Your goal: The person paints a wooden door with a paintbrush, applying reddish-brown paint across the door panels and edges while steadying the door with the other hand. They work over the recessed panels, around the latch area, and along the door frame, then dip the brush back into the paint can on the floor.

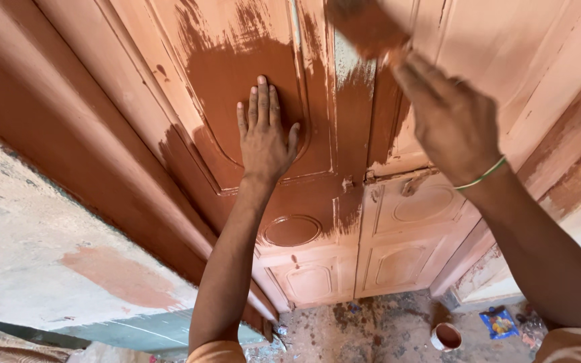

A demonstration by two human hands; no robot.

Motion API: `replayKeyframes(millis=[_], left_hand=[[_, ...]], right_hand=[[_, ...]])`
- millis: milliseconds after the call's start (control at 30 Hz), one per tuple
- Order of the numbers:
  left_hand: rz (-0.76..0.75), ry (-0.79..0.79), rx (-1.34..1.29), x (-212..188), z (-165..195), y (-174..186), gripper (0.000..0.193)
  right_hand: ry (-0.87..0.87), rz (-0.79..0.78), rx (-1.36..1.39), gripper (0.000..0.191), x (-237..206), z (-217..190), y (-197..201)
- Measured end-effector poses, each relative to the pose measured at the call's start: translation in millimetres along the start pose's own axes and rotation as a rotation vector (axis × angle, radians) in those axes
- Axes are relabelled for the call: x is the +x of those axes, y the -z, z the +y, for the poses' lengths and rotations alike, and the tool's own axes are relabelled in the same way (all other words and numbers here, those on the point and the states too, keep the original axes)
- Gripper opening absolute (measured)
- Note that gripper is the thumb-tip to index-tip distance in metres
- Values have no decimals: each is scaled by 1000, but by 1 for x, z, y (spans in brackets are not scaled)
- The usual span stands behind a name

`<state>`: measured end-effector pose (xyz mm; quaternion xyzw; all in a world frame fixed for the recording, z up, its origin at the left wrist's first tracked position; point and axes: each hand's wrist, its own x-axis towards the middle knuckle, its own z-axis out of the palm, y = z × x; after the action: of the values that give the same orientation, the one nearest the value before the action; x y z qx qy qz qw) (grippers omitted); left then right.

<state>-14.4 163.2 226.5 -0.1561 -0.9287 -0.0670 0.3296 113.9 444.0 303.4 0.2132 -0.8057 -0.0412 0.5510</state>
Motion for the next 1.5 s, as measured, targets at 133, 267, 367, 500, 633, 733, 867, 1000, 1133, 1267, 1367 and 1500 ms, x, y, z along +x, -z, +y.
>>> replayKeyframes(millis=[133, 267, 367, 500, 633, 733, 867, 1000, 1133, 1267, 1367, 1500], left_hand=[[40, -29, -56, -2, 3, -6, 87], [139, -102, -157, -3, 17, -14, 92], [168, -150, -197, -7, 27, -19, 90], [181, -223, -247, -6, 44, -26, 89], [179, -223, -276, -6, 51, -29, 89], [188, -202, -261, -4, 53, -27, 89], [212, -155, -217, 15, 61, -22, 89], [190, -95, -176, 18, 65, -20, 89], [186, -63, -123, 16, 67, -23, 89], [183, -59, -97, 15, 66, -25, 89], [198, -75, -105, 14, 62, -27, 87], [222, -101, -161, 9, 60, -28, 89]], right_hand=[[-23, -205, 46, 60, -31, -17, -9], [-77, -455, 118, 68, -60, -23, -3], [-245, -819, 230, 66, -71, -25, -1], [-258, -939, 182, 46, -69, -24, -1], [-464, -797, 297, 53, -44, -9, 9], [-179, -327, 205, 49, -12, 9, 19], [-107, -63, 167, 44, 17, 29, 31], [54, 214, 67, 36, 19, 38, 32], [85, -65, -21, 55, 5, 31, 13], [201, -205, -186, 64, -28, 16, -4], [102, -435, 255, 90, -52, 18, -4], [-13, -849, 278, 80, -57, 28, -4]])
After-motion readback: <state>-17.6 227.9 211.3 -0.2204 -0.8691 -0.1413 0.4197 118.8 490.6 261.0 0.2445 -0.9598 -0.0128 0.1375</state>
